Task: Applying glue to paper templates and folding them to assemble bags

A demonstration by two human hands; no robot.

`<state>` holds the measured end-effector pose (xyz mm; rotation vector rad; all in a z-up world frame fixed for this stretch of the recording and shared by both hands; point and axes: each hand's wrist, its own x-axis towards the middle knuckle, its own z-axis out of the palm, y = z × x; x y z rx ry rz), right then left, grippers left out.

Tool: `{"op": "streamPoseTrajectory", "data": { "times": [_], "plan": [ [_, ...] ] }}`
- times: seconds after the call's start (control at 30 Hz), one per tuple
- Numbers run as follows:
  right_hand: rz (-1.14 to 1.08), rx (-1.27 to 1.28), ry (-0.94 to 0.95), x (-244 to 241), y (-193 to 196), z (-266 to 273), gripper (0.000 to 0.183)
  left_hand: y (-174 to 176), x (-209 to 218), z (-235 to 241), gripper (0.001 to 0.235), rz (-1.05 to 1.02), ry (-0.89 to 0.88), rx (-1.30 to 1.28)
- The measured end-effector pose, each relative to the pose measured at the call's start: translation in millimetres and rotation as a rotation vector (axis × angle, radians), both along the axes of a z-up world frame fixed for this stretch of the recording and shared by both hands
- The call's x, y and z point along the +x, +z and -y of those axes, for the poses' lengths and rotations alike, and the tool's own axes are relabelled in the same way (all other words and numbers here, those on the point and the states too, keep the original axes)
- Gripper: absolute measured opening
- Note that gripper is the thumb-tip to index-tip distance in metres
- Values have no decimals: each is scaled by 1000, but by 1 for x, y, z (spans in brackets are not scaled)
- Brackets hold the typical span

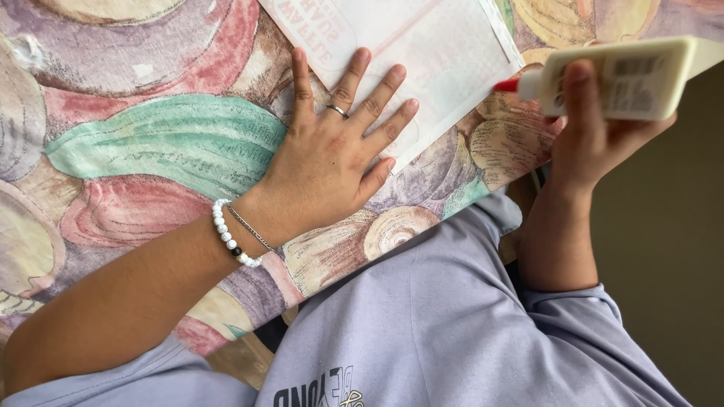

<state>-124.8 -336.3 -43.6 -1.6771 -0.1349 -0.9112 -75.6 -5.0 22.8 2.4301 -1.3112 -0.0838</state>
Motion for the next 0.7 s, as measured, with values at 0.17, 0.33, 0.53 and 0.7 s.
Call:
{"op": "streamPoseTrajectory", "data": {
  "times": [0.17, 0.33, 0.53, 0.7],
  "plan": [
    [10, -15, -20, 2, -1, 2, 55, 2, 1, 0, 61, -1, 4, -1],
    [-11, 23, -18, -8, -4, -12, 59, 2, 0, 0, 61, -8, 5, 1],
    [48, 57, -102, 11, -10, 26, 50, 2, 0, 0, 61, -11, 8, 13],
    [-69, 82, -64, 3, -6, 12, 55, 2, 1, 0, 61, -4, 5, 13]
  ]
}}
